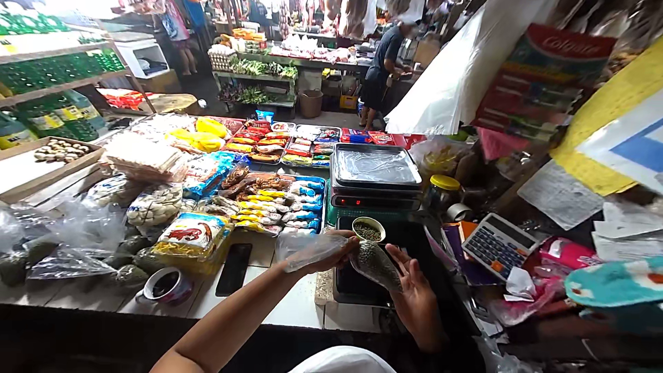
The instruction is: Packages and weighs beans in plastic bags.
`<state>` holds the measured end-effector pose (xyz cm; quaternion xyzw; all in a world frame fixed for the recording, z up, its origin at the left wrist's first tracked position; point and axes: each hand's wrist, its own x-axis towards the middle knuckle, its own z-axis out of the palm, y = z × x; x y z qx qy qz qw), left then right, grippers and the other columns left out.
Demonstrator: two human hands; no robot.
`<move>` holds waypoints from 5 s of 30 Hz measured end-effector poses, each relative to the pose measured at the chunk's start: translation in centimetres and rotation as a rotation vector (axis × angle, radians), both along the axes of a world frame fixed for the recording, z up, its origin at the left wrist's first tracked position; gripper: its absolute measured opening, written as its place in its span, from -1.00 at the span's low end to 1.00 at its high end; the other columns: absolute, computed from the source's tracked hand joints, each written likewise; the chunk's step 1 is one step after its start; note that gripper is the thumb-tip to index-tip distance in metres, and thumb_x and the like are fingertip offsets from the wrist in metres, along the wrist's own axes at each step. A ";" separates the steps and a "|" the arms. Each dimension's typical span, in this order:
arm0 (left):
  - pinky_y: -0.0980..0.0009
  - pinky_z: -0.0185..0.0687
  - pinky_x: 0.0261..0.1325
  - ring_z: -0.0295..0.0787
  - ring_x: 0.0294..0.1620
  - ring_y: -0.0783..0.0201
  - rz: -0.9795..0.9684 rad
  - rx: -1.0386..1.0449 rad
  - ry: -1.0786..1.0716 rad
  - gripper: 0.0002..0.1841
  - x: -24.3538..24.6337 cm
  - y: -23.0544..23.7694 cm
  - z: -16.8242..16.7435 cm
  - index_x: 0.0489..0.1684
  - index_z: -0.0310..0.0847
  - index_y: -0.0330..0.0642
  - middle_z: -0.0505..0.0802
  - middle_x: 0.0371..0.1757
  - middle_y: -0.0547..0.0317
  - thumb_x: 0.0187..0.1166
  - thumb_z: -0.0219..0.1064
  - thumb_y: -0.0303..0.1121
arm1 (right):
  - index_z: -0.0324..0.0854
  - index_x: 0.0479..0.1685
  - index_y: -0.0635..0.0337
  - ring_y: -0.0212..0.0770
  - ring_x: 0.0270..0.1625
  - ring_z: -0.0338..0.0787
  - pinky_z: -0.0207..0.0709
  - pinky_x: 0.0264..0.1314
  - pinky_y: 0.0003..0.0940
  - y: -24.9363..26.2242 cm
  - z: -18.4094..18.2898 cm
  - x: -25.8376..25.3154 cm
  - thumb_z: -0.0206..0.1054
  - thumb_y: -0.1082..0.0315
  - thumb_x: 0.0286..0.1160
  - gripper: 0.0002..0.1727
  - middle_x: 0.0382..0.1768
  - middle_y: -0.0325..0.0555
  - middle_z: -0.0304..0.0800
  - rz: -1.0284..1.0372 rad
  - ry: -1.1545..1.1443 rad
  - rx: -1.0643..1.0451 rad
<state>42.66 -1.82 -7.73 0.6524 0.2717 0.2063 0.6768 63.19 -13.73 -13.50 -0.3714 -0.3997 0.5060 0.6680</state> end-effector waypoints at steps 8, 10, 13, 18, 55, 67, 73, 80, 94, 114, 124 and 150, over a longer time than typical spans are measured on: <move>0.64 0.57 -0.41 0.56 -0.57 0.62 -0.119 0.137 -0.031 -0.79 0.7 0.4 -0.8 -0.23 0.60 -0.13 0.59 -0.56 0.51 0.80 0.11 -0.31 | 0.58 0.29 0.15 -0.11 -0.18 0.92 0.77 -0.26 -0.39 0.6 -0.5 1.0 -0.36 -0.20 0.84 -0.27 -0.06 0.13 0.89 0.416 0.462 -0.446; 0.65 0.53 -0.40 0.51 -0.56 0.64 -0.050 0.187 0.053 -0.78 0.7 0.2 -0.8 -0.15 0.64 -0.23 0.59 -0.52 0.47 0.81 0.12 -0.34 | 0.55 0.30 0.15 -0.18 -0.21 0.89 0.75 -0.27 -0.43 0.7 -1.0 1.1 -0.28 -0.02 0.91 -0.43 -0.11 0.06 0.87 0.355 0.421 -0.425; 0.65 0.52 -0.36 0.50 -0.54 0.66 0.035 0.233 0.141 -0.75 0.7 0.8 -1.2 -0.12 0.69 -0.28 0.63 -0.49 0.44 0.82 0.12 -0.34 | 0.32 0.52 0.18 -0.12 -0.13 0.89 0.79 -0.20 -0.34 0.7 -1.1 0.9 -0.09 0.24 0.88 -0.61 0.01 0.10 0.83 0.257 0.315 -0.374; 0.59 0.48 -0.47 0.45 -0.61 0.57 0.082 0.119 0.197 -0.75 0.5 1.3 -2.1 -0.21 0.61 -0.21 0.53 -0.55 0.42 0.83 0.10 -0.28 | 0.02 0.72 0.29 -0.05 -0.19 0.90 0.83 -0.31 -0.22 0.8 -1.3 -0.3 0.28 0.52 0.55 -0.26 0.14 0.14 0.76 0.013 -0.019 -0.142; -0.16 0.61 0.34 0.73 0.29 -0.30 -0.206 1.042 0.292 -0.74 4.3 -1.3 -4.3 0.18 0.66 -0.50 0.78 0.17 -0.37 0.62 0.21 -0.60 | 0.38 0.40 0.56 -0.31 0.19 0.75 0.68 0.27 -0.39 3.4 -6.5 -3.6 0.25 0.38 0.53 -0.48 0.18 0.11 0.69 -0.354 -0.519 -0.008; -0.21 0.54 0.22 0.75 0.15 -0.20 0.127 0.561 0.536 -0.74 3.6 -2.8 -3.7 -0.15 0.75 -0.42 0.86 -0.12 -0.25 0.54 0.34 -0.33 | 0.36 0.26 0.51 -0.59 0.10 0.77 0.67 0.23 -0.60 4.1 -6.0 -3.2 0.24 0.61 0.49 -0.63 0.04 -0.18 0.79 -0.145 -0.257 -0.042; 0.15 0.56 0.39 0.70 0.18 0.18 0.449 -0.185 -0.174 -0.49 2.6 -2.9 -6.5 0.36 0.46 -0.50 0.77 0.15 -0.18 0.78 0.15 -0.14 | 0.75 0.06 0.31 -0.42 0.50 0.53 0.50 0.52 -0.51 4.5 -7.2 -2.5 0.33 0.31 0.57 -0.73 0.38 -0.06 0.60 -0.064 -0.580 0.223; -0.16 0.42 0.38 0.69 0.15 -0.21 0.160 0.784 0.039 -0.76 1.3 -0.9 -6.8 0.02 0.80 -0.45 0.80 -0.03 -0.34 0.47 0.38 -0.52 | 0.74 0.01 0.34 -0.51 0.37 0.61 0.45 0.53 -0.50 5.2 -7.3 -2.1 0.25 0.36 0.62 -0.75 0.13 -0.25 0.78 -0.071 -0.584 0.204; 0.27 0.03 0.67 0.46 0.49 0.28 0.747 1.718 0.067 -0.79 0.7 -5.4 -9.3 0.11 0.69 0.16 0.75 0.31 0.38 0.78 0.14 -0.12 | 0.54 0.00 0.26 -0.57 0.17 0.80 0.63 0.43 -0.53 5.4 -5.1 -1.5 -0.11 0.37 0.85 -0.71 -0.09 -0.40 0.86 -0.275 -0.698 0.395; -0.22 0.54 -0.02 0.78 0.00 -0.18 0.225 0.758 -0.172 -0.62 4.2 -4.2 -5.1 -0.21 0.75 -0.46 0.84 -0.13 -0.24 0.24 0.48 -0.24 | 0.54 0.03 0.06 -0.70 -0.56 0.38 0.35 -0.47 -0.74 3.5 5.6 -5.6 -0.04 0.18 0.90 -0.73 -0.53 -0.62 0.41 -0.206 -0.604 0.400; -0.27 0.52 0.02 0.77 0.04 -0.18 0.296 0.724 -0.070 -0.74 4.4 -4.2 -5.5 -0.23 0.76 -0.44 0.85 -0.11 -0.21 0.33 0.46 -0.35 | 0.56 0.04 0.08 -0.69 -0.51 0.46 0.43 -0.39 -0.73 4.3 5.1 -5.8 -0.06 0.17 0.91 -0.70 -0.50 -0.58 0.48 -0.229 -0.600 0.442; -0.19 0.57 0.22 0.75 0.15 -0.22 0.002 0.611 0.285 -0.73 5.1 -0.7 -8.6 -0.06 0.69 -0.50 0.80 0.03 -0.31 0.64 0.19 -0.40 | 0.64 -0.11 -0.21 -0.70 -0.54 0.49 0.43 -0.47 -0.78 3.6 5.5 -5.3 0.18 0.03 0.79 -0.82 -0.47 -0.59 0.56 -0.195 -0.520 0.615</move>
